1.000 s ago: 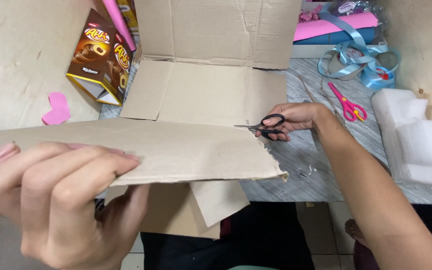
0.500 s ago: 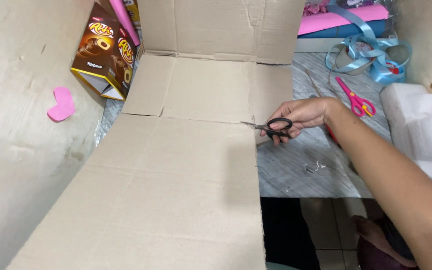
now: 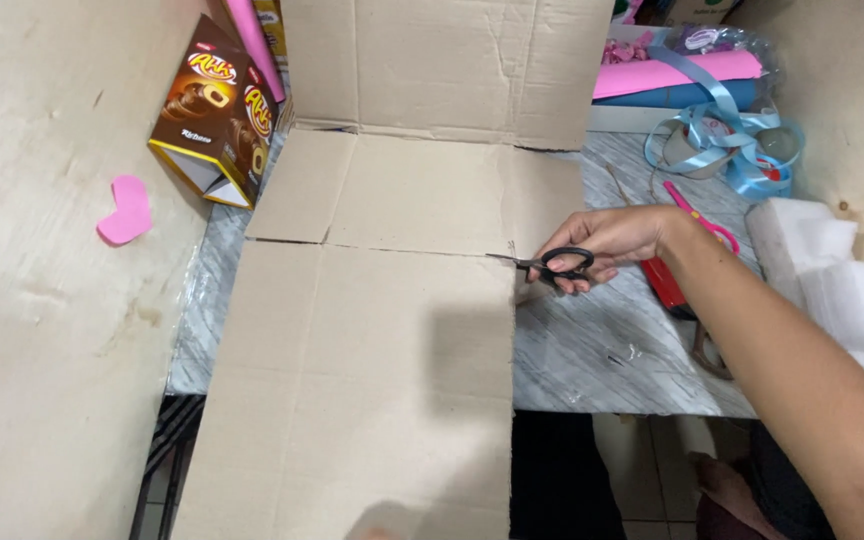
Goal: The person cuts a large piece of cardboard using scissors and a utility knife. They first trim the edges with scissors, then score and cut lines with the utility knife, and finally finish the cuts with scissors.
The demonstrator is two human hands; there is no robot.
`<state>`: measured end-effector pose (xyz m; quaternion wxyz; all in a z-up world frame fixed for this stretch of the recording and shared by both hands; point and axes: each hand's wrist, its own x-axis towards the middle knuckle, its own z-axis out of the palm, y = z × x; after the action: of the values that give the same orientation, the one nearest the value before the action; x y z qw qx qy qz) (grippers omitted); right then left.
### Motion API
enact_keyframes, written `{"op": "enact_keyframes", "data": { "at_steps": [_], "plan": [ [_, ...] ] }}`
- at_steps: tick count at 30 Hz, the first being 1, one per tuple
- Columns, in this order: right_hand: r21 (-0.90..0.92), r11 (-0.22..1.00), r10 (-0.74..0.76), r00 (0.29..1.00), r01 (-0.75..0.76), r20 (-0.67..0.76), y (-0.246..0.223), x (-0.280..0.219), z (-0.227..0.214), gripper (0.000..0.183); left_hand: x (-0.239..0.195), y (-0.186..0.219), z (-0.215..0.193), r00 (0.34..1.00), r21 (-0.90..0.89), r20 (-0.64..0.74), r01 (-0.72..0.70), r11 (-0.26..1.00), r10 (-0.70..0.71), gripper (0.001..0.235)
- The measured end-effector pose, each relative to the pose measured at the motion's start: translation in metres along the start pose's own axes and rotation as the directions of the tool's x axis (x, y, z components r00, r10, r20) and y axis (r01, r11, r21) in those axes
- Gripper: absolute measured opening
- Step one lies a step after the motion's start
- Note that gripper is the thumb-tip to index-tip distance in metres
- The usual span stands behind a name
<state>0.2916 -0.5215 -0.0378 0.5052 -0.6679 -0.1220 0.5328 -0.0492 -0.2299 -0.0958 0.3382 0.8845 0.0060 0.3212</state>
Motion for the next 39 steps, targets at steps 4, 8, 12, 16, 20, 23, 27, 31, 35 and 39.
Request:
{"op": "enact_keyframes", "data": {
  "at_steps": [4, 8, 12, 16, 20, 23, 27, 31, 35, 39],
  "plan": [
    [-0.186, 0.973, 0.137, 0.991, -0.134, 0.005, -0.024, 0.01, -0.001, 0.037, 0.052, -0.012, 0.008, 0.846, -0.069, 0.375, -0.382, 0.922, 0.379, 0.043],
    [-0.124, 0.987, 0.116, 0.991, -0.107, 0.066, -0.013, 0.022, -0.009, 0.036, 0.078, 0.022, 0.053, 0.839, -0.031, 0.504, -0.222, 0.975, 0.207, 0.072],
    [-0.124, 0.991, 0.063, 0.995, -0.053, 0.076, -0.006, 0.023, -0.011, 0.039, 0.102, 0.034, 0.097, 0.66, 0.262, 0.737, -0.086, 0.961, -0.142, 0.075],
    [-0.095, 0.995, 0.024, 0.999, -0.02, 0.037, 0.007, 0.024, -0.015, 0.038, 0.115, 0.023, 0.12, 0.677, 0.341, 0.719, -0.152, 0.928, -0.153, 0.034],
    [-0.059, 0.998, -0.016, 0.999, 0.018, 0.027, 0.011, 0.023, -0.012, 0.037, 0.107, 0.017, 0.134, 0.738, 0.307, 0.671, -0.193, 0.932, -0.069, 0.029],
    [-0.035, 0.999, -0.027, 0.997, 0.03, 0.075, 0.001, 0.022, -0.006, 0.035, 0.099, 0.01, 0.15, 0.799, 0.289, 0.596, -0.304, 0.908, 0.077, 0.008],
    [-0.068, 0.998, 0.003, 0.997, 0.002, 0.072, -0.01, 0.02, 0.001, 0.036, 0.108, 0.007, 0.146, 0.696, -0.011, 0.701, -0.209, 0.978, 0.157, 0.03],
    [-0.081, 0.997, 0.021, 0.998, -0.017, 0.051, -0.011, 0.019, 0.001, 0.036, 0.117, 0.007, 0.133, 0.651, -0.111, 0.74, -0.13, 0.985, 0.17, 0.018],
    [-0.047, 0.999, 0.005, 0.998, -0.002, 0.064, 0.002, 0.019, -0.002, 0.035, 0.12, 0.011, 0.125, 0.619, -0.108, 0.771, -0.102, 0.989, 0.148, 0.017],
    [-0.008, 0.999, -0.038, 0.996, 0.038, 0.075, 0.004, 0.02, -0.001, 0.036, 0.116, 0.006, 0.132, 0.63, -0.102, 0.759, -0.137, 0.985, 0.167, 0.02]
  ]
}}
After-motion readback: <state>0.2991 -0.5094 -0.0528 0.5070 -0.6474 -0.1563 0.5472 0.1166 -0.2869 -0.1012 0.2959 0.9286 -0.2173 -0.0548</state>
